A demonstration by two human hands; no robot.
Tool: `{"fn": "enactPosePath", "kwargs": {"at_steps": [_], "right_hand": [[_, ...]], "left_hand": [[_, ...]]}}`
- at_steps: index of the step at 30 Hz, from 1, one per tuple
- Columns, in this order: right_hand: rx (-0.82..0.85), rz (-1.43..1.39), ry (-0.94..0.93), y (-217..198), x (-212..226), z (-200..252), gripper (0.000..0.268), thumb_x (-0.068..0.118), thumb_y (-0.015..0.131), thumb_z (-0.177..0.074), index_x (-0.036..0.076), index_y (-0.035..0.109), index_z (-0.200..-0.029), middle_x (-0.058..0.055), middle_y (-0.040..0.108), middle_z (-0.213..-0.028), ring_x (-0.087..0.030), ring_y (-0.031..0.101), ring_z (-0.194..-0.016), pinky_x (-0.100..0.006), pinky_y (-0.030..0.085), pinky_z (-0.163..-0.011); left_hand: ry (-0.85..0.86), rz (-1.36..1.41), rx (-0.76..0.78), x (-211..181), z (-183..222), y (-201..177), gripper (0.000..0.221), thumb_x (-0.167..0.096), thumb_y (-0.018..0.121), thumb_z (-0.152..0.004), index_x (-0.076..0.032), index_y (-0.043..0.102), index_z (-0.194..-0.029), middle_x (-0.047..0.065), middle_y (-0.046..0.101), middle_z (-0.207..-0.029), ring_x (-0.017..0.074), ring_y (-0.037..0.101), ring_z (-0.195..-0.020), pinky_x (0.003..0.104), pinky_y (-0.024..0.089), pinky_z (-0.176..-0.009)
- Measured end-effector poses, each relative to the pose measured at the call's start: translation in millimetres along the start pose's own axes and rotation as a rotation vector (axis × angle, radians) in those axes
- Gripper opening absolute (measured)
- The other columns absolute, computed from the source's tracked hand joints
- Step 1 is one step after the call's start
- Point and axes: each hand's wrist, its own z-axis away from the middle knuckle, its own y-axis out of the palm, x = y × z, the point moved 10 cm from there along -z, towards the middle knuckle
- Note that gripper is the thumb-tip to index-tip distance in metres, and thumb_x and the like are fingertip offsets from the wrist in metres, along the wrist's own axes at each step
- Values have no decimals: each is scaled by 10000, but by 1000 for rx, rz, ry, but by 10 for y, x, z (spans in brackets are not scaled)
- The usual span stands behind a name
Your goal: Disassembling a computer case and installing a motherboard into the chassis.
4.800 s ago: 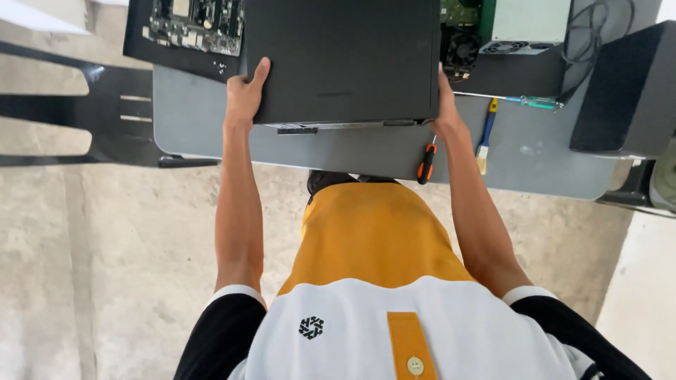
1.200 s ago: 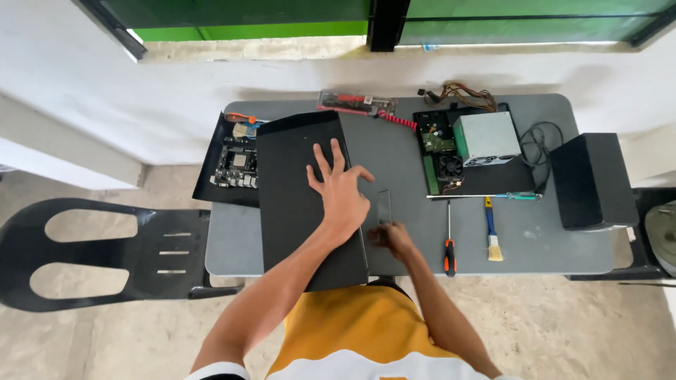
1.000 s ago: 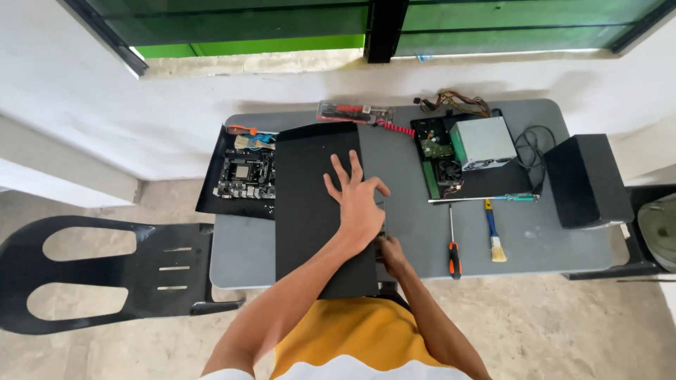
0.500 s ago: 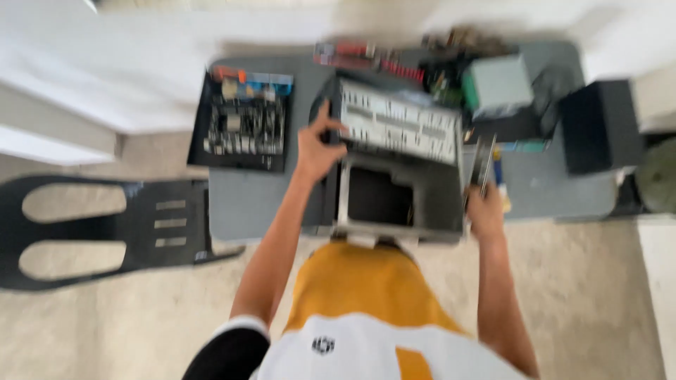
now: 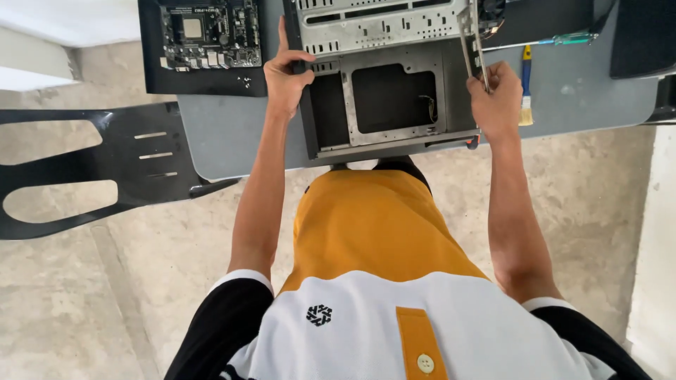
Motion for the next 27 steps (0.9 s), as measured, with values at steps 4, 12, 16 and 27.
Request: {"fn": "enactPosePath", "kwargs": {"at_steps": [4,12,16,27], "right_hand": [[-84,-28,-213,-227,167,130,292,95,857,-1178,158,584,-1096,-189,898,-1579,-330,824,-1311,-521,586,-1071],[227,-554,-27,350,352,359,374,-96,954,-1090,90,632,-1114,-155,851,-1110,-318,933,-933,-359,732,-751],[405,-722,85,744,203,397,483,-16,996,-1008,152,544,-1002,-135,804,-919,-351,925,-860,-425,712,-840],[674,-584,-27,904,363,504,381,-26,999,-1091,99,641,-1131,-98,764,-926,-339,967,-946,-426,790,-827]], "left_hand": [[-12,-99,-17,-165,37,90,498,301,830,-1014,-136,1001,-1182,171,264,-2125,87,488,-641,350,397,-692],[-21,-134,-8,-105,147,116,429,296,876,-1032,-114,959,-1128,148,238,-2139,88,482,-586,338,385,-643],[5,-153,-48,-201,180,133,441,297,829,-1003,-92,948,-1173,174,300,-2106,261,723,-1815,418,505,-860],[344,-714,17,-791,977,1537,293,-250,714,-1317,-25,825,-1469,127,895,-1252,312,859,-1115,488,706,-969]]}}
